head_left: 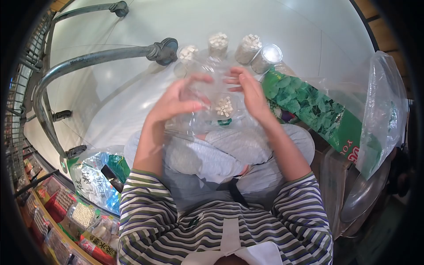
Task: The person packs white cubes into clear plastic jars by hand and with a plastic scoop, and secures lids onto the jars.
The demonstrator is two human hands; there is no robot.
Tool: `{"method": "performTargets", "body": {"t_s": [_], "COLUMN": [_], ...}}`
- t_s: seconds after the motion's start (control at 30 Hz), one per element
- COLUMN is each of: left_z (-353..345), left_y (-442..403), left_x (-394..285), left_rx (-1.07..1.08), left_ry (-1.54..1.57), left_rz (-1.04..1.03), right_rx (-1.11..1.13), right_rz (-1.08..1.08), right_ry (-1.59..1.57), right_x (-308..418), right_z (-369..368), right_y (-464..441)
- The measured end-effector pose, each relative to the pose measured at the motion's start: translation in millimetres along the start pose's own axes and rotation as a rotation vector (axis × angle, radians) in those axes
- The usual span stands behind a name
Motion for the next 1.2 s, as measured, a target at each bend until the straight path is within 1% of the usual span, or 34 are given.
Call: {"method": "performTargets", "body": {"t_s": [0.03, 0.07, 0.1, 0.13, 0.17, 0.2, 0.23, 0.3, 0.33, 0.4, 0.43, 0.5, 0.53, 0.6, 0.73, 0.8, 0.83, 0.93, 0.97, 1.03, 1.1, 1.13, 1.2], "left_z": [10.8, 20.8, 25.0, 35.1, 44.1, 51.6, 56.0, 62.8, 61.6, 56.1, 58.8, 58.8, 58.8, 54.6, 49.2, 47.0, 47.5, 52.7, 54.9, 57.7, 59.0, 57.9, 47.9], "left_y": [4.3, 9.0, 10.1, 13.8, 18.2, 21.3, 21.6, 27.4, 29.3, 32.0, 32.4, 30.7, 34.2, 39.3, 46.5, 47.1, 48.4, 52.2, 51.7, 49.5, 42.9, 40.1, 32.7], "left_x": [-13.6, -24.4, -25.4, -30.0, -34.4, -35.2, -36.2, -41.4, -42.8, -47.3, -45.1, -45.5, -46.9, -51.4, -58.4, -61.6, -62.8, -62.9, -60.9, -55.4, -44.3, -40.2, -31.8], "left_rx": [-0.17, -0.341, -0.348, -0.492, -0.636, -0.721, -0.723, -0.875, -0.883, -0.919, -0.93, -0.861, -0.871, -0.932, -0.927, -0.877, -0.876, -0.861, -0.827, -0.791, -0.703, -0.699, -0.631], "left_ry": [-0.161, -0.322, -0.317, -0.375, -0.433, -0.427, -0.426, -0.668, -0.659, -0.786, -0.777, -0.831, -0.829, -1.164, -1.167, -1.22, -1.216, -1.263, -1.287, -1.314, -1.304, -1.307, -1.357], "left_rz": [-0.081, -0.165, -0.172, -0.221, -0.266, -0.26, -0.263, -0.278, -0.286, -0.261, -0.269, -0.375, -0.378, -0.213, -0.191, -0.213, -0.215, -0.169, -0.174, -0.181, -0.15, -0.153, -0.195], "right_rx": [0.006, 0.101, 0.196, 0.202, 0.291, 0.38, 0.381, 0.458, 0.463, 0.509, 0.516, 0.485, 0.492, 0.397, 0.428, 0.338, 0.337, 0.202, 0.2, 0.103, 0.077, 0.056, 0.051], "right_rz": [-0.003, -0.015, -0.022, -0.015, -0.099, -0.187, -0.184, -0.207, -0.203, -0.197, -0.19, -0.13, -0.124, 0.003, 0.044, 0.042, 0.04, 0.118, 0.118, 0.088, 0.063, 0.037, 0.014], "right_ry": [0.002, 0.57, 1.141, 1.148, 1.268, 1.384, 1.386, 1.479, 1.491, 1.438, 1.451, 1.353, 1.358, 1.365, 1.322, 1.422, 1.426, 1.395, 1.395, 1.411, 1.4, 1.39, 1.39], "right_x": [5.8, 10.2, 10.6, 3.5, -20.5, -42.3, -50.4, -67.7, -78.3, -99.0, -103.1, -104.1, -102.5, -86.4, -45.9, -14.8, -2.6, 34.6, 46.7, 75.1, 93.8, 102.6, 124.7], "right_z": [12.8, 21.3, 29.1, 36.4, 42.3, 47.0, 49.2, 52.7, 53.4, 53.0, 53.9, 53.5, 55.3, 58.4, 52.5, 50.1, 51.5, 66.1, 69.9, 81.1, 95.3, 100.0, 100.3], "right_y": [-1.3, -1.7, -0.7, 0.3, 3.6, 8.0, 11.5, 19.5, 20.1, 21.2, 19.9, 16.7, 16.4, 16.5, 26.3, 31.1, 33.5, 39.0, 40.8, 41.6, 41.0, 40.1, 37.6]}}
Point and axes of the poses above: each hand's wrist, its own y-axis away from the middle knuckle, its own z-axis out of the back of the hand, x = y × z, the point moved 5 cm from there along -y, towards the middle knuckle, and after that the axes turned 5 degrees about y, right-handed, at the moved point
